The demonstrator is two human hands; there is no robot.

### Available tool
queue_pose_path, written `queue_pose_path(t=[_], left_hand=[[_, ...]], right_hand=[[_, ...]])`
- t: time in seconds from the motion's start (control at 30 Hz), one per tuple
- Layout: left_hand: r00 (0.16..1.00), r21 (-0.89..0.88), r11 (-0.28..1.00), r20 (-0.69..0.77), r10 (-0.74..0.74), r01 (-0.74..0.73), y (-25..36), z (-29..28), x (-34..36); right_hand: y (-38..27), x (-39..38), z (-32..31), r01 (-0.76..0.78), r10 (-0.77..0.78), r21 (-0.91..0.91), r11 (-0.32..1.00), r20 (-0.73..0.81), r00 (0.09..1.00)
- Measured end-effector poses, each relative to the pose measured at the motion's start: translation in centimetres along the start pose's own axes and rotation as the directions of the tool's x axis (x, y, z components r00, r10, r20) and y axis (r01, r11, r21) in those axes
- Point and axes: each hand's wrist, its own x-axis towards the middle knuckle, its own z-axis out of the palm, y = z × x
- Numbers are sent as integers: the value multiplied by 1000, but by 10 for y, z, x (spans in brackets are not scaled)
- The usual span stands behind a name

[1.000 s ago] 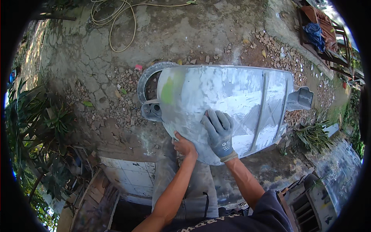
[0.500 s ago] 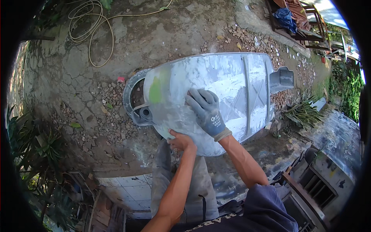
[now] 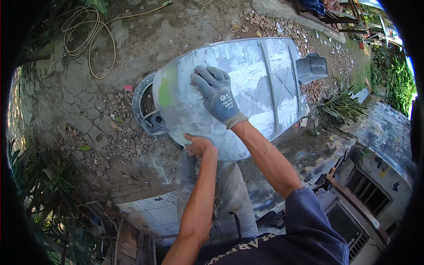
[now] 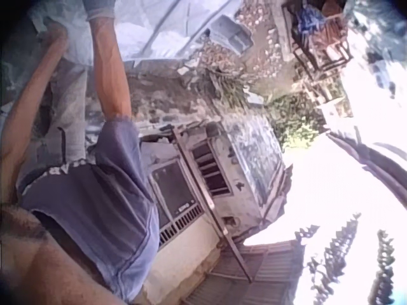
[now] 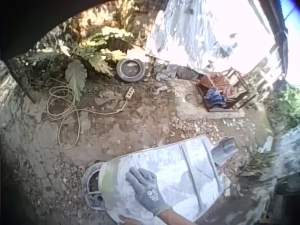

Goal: Sand the surface of a motorcycle fairing or body part.

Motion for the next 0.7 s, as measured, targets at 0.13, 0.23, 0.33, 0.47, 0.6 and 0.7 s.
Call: queue_pose_path(t=[0.13, 0.23, 0.33, 0.47, 0.6, 0.7], left_hand=[[1000, -80, 997, -10, -3, 2, -1, -6, -1], [995, -18, 999, 85, 47, -46, -7, -8, -10], [999, -140, 989, 2, 43, -43, -2, -6, -7], [997, -137, 988, 17, 73, -70, -3, 1, 8], [995, -166, 981, 7, 101, -99, -10, -3, 10], [994, -164, 981, 10, 109, -106, -6, -1, 9]], right_hand=[[-16, -85, -8, 9, -9, -19, 1000, -1, 1000], [3, -84, -4, 59, -58, -30, 998, 35, 998], [-1, -11, -3, 107, -109, 89, 990, 20, 994], [-1, -49, -12, 47, -49, 82, 996, 21, 999], [8, -91, -22, 100, -103, 54, 994, 60, 993], [31, -21, -8, 162, -166, 79, 984, 48, 985]])
